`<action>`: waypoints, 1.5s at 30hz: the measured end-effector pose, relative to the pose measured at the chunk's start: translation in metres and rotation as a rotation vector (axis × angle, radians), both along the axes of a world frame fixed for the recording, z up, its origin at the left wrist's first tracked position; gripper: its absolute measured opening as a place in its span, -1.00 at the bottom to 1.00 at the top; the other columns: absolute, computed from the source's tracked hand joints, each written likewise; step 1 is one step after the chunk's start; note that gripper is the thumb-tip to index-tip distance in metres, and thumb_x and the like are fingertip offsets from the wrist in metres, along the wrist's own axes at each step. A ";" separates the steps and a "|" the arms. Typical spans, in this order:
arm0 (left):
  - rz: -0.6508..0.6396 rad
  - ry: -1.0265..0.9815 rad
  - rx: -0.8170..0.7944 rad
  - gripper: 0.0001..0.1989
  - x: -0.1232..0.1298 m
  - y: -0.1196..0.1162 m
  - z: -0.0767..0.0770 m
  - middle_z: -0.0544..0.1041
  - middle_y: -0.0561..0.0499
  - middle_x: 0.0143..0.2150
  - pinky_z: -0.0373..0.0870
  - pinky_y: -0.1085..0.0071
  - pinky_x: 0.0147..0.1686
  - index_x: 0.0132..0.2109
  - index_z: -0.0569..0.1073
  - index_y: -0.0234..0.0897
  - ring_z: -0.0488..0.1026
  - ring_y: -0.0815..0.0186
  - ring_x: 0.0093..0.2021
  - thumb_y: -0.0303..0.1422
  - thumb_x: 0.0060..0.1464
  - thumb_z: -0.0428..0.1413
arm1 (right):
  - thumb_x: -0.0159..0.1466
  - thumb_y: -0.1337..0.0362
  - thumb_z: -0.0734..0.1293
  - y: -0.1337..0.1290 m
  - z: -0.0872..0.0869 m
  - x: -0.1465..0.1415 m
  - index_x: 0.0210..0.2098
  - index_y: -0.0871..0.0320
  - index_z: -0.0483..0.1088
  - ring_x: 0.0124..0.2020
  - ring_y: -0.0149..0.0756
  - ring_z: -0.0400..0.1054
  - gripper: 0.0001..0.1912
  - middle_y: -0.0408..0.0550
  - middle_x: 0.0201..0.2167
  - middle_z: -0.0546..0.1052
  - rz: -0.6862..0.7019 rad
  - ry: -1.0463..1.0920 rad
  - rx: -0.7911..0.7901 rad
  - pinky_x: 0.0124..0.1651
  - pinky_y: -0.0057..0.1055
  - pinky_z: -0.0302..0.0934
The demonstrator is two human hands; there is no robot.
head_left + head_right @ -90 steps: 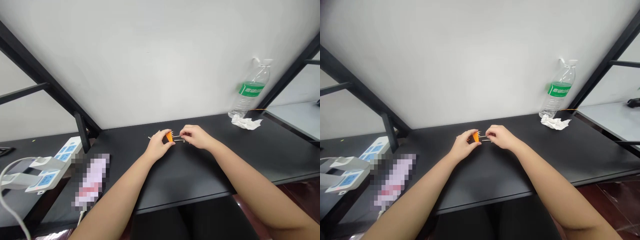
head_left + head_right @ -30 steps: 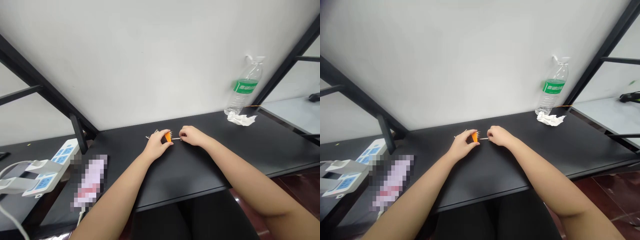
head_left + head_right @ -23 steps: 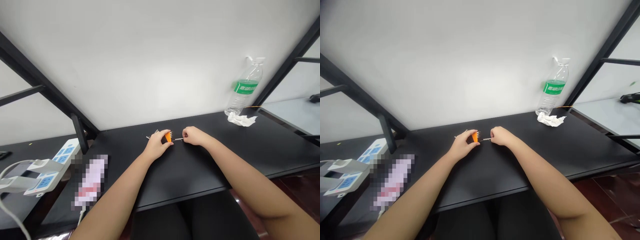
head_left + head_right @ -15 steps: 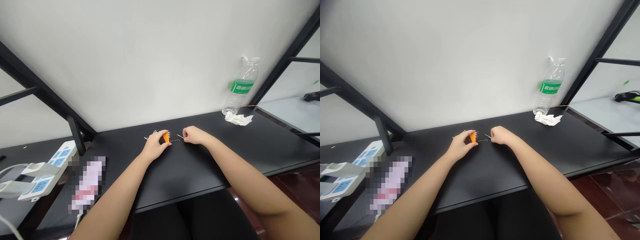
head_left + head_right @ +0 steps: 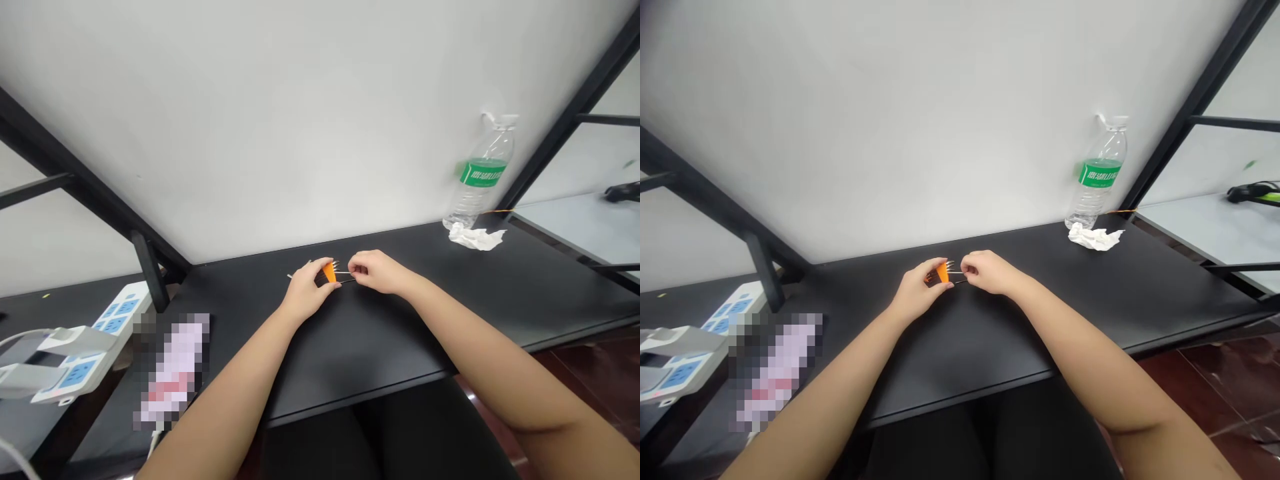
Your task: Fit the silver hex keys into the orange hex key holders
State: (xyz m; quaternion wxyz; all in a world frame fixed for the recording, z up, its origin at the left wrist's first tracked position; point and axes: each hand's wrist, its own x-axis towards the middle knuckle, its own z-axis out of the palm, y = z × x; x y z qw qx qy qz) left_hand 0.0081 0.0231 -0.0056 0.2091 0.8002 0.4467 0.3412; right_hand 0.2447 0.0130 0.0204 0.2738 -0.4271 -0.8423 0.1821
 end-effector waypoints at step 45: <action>-0.013 0.078 0.029 -0.48 0.000 -0.003 0.004 0.61 -0.01 0.08 0.47 0.20 0.14 0.17 0.49 -0.13 0.58 0.16 -0.02 -0.26 0.06 0.34 | 0.29 0.38 0.35 0.003 -0.013 -0.009 -0.27 0.16 0.44 -0.27 -0.33 0.33 -0.98 -0.06 -0.25 0.49 -0.108 -0.107 0.051 -0.21 -0.42 0.14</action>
